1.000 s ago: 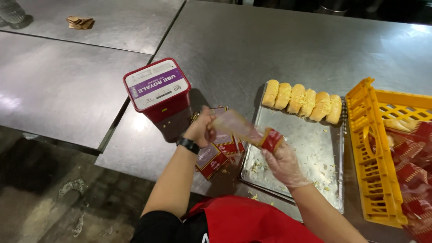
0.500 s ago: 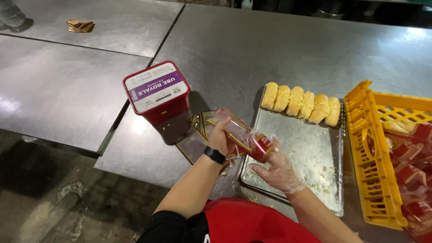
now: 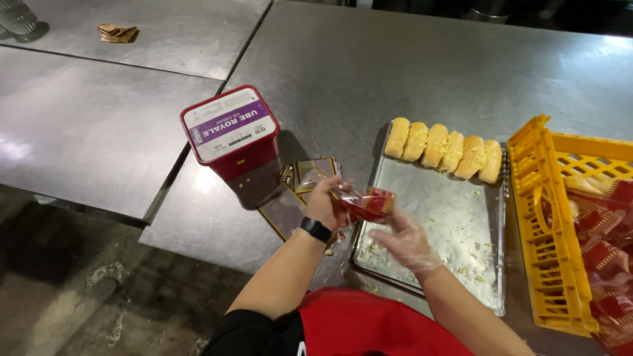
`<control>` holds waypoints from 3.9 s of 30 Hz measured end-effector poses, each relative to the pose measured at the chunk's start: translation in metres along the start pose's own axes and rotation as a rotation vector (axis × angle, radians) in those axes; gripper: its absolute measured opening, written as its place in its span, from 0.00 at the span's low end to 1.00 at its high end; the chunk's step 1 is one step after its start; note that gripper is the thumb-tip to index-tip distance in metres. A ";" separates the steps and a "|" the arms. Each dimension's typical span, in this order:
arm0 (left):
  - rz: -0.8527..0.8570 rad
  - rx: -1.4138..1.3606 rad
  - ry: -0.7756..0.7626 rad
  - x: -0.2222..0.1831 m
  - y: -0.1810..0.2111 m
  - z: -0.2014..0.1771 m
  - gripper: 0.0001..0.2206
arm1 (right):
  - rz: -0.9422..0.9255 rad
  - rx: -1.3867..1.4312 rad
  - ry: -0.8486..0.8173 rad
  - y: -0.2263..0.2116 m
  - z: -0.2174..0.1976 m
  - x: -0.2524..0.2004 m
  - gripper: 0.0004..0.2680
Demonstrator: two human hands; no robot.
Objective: Packing individual buns into plastic bags and placing them in a storage crate.
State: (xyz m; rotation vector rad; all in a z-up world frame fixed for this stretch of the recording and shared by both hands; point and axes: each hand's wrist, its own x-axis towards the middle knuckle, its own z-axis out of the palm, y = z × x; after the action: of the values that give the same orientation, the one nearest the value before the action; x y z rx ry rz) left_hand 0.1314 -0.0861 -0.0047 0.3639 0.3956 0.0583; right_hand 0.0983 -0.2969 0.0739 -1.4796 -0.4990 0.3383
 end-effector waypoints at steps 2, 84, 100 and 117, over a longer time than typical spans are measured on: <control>-0.034 0.054 0.007 -0.010 0.001 0.011 0.07 | 0.174 -0.080 0.008 -0.026 0.009 0.002 0.27; 0.145 -0.079 -0.063 -0.040 0.083 -0.057 0.07 | 0.464 -1.616 0.299 0.113 -0.216 0.033 0.26; 0.151 -0.228 0.008 0.008 0.041 -0.005 0.11 | 0.631 -0.614 0.808 -0.068 -0.113 -0.006 0.14; 0.148 -0.149 -0.048 -0.030 0.015 0.047 0.11 | -0.106 -0.179 0.147 -0.081 -0.031 -0.026 0.10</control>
State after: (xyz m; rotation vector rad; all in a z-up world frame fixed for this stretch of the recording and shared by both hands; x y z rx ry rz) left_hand 0.1221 -0.0920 0.0522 0.2463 0.3139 0.2223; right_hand 0.0847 -0.3427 0.1509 -1.6308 -0.4972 0.1013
